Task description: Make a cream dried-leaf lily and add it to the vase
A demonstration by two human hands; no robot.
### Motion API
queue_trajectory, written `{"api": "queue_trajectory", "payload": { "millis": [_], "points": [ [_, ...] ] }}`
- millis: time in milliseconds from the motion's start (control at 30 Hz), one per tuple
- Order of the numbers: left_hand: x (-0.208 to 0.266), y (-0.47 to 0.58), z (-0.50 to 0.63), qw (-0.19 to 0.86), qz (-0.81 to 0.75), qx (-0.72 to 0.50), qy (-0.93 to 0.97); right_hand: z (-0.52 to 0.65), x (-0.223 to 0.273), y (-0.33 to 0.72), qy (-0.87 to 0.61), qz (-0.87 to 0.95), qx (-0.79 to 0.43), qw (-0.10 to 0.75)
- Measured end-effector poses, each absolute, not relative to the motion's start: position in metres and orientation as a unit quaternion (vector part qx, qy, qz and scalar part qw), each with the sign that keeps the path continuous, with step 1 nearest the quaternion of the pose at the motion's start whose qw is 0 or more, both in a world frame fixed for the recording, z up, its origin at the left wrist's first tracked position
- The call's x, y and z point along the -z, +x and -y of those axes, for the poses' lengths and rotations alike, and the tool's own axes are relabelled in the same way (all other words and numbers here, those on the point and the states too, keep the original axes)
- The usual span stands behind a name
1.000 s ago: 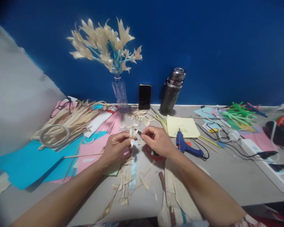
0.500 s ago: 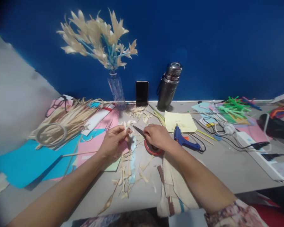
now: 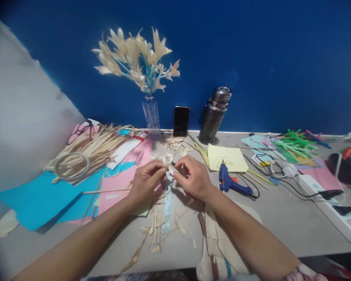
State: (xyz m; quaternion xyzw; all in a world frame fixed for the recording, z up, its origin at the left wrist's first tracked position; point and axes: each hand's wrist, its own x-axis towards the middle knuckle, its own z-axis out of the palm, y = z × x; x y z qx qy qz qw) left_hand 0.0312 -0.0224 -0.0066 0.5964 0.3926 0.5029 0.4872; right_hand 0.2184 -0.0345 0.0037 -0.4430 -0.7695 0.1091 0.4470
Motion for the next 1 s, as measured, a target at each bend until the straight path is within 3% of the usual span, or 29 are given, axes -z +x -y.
{"api": "queue_trajectory", "payload": {
  "millis": [233, 600, 1000],
  "points": [
    [0.0, 0.038, 0.029, 0.585, -0.426, -0.467, 0.509, 0.041, -0.006, 0.212, -0.392, 0.789, -0.03, 0.472],
    [0.001, 0.039, 0.029, 0.621, -0.435, -0.438, 0.482, 0.044, -0.005, 0.207, -0.457, 0.735, -0.078, 0.495],
    [-0.001, 0.04, 0.029, 0.647, -0.411, -0.436, 0.471, 0.048, -0.006, 0.203, -0.46, 0.755, 0.034, 0.467]
  ]
}}
